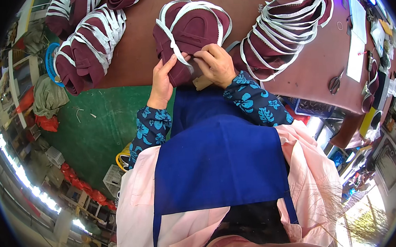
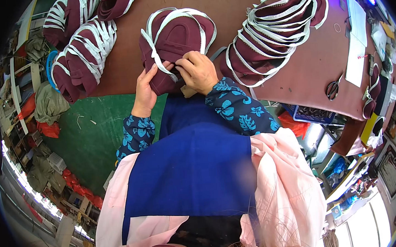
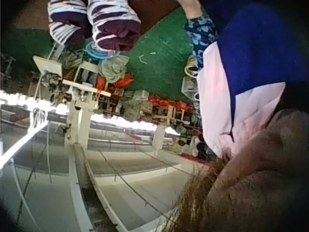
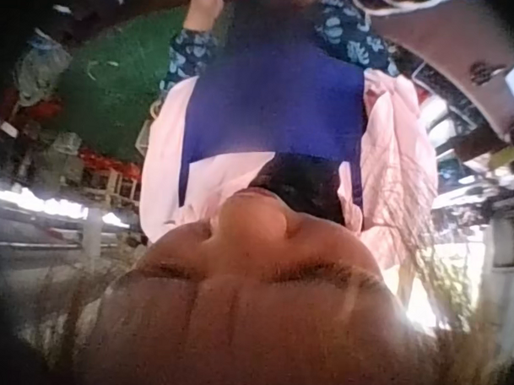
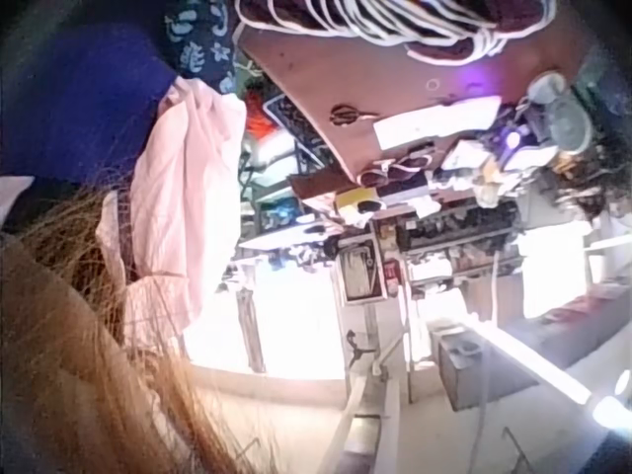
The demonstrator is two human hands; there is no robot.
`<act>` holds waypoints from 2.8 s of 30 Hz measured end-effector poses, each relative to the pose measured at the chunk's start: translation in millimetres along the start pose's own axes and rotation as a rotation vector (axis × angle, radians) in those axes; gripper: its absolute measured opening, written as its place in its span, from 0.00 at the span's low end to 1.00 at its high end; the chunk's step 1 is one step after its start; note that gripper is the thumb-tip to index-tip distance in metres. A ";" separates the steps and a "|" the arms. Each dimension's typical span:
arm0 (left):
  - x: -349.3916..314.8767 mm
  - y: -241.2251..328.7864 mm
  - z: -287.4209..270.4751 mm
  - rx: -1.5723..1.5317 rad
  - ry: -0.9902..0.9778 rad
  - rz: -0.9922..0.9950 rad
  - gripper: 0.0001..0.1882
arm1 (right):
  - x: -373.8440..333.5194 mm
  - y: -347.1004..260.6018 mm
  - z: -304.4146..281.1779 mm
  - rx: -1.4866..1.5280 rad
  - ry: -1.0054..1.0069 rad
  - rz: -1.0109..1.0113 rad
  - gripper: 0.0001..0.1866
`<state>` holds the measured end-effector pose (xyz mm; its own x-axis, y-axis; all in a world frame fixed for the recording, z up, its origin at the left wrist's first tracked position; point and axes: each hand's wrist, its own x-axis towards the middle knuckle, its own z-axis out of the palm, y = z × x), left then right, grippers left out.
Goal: Manually assemble and inspect shoe upper components by folding, aligning, and finishing edges at a factory workstation.
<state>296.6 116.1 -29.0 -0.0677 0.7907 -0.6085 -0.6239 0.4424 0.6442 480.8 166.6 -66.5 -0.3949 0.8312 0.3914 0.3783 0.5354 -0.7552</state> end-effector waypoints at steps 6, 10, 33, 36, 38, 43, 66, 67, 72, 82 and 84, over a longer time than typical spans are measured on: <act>-11.1 20.6 -8.8 0.125 0.043 0.093 0.17 | -6.4 0.9 -7.4 0.079 0.050 0.184 0.06; -4.7 27.5 -62.8 0.612 0.150 0.236 0.17 | -19.8 1.7 -22.7 0.200 0.114 0.371 0.04; 1.3 -17.4 -18.2 0.615 0.083 0.068 0.14 | -79.5 20.2 -11.1 -0.161 -0.524 0.098 0.16; 6.6 -19.8 -14.0 0.332 0.073 -0.002 0.17 | -79.3 15.9 -0.4 -0.201 -0.549 0.072 0.22; 6.2 -16.3 -5.5 0.307 0.059 -0.033 0.18 | -82.7 25.5 11.7 -0.292 -0.609 -0.102 0.22; 13.3 -13.7 4.8 0.131 0.077 -0.089 0.18 | -97.8 45.6 10.5 -0.168 -0.651 -0.080 0.12; 19.6 -36.2 52.3 1.832 -0.492 0.890 0.22 | -43.8 16.8 -86.1 0.036 0.035 0.463 0.07; 19.1 -41.2 58.5 1.799 -0.521 0.921 0.22 | -38.6 13.4 -98.9 0.084 0.087 0.539 0.06; 32.5 -75.3 53.7 1.942 -0.544 0.619 0.13 | -21.0 37.4 -168.4 -0.029 0.468 0.643 0.04; 3.6 -82.0 79.0 1.928 -0.247 0.542 0.21 | -16.7 329.0 -376.4 -0.011 0.898 0.836 0.10; -9.1 -86.5 86.6 1.856 -0.109 0.643 0.26 | -14.3 402.3 -403.4 -0.437 0.837 0.829 0.09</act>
<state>418.6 107.3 -39.1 0.1723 0.9741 -0.1462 0.9215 -0.1070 0.3734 976.3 430.7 -163.8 0.6845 0.6958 0.2175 0.5668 -0.3204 -0.7590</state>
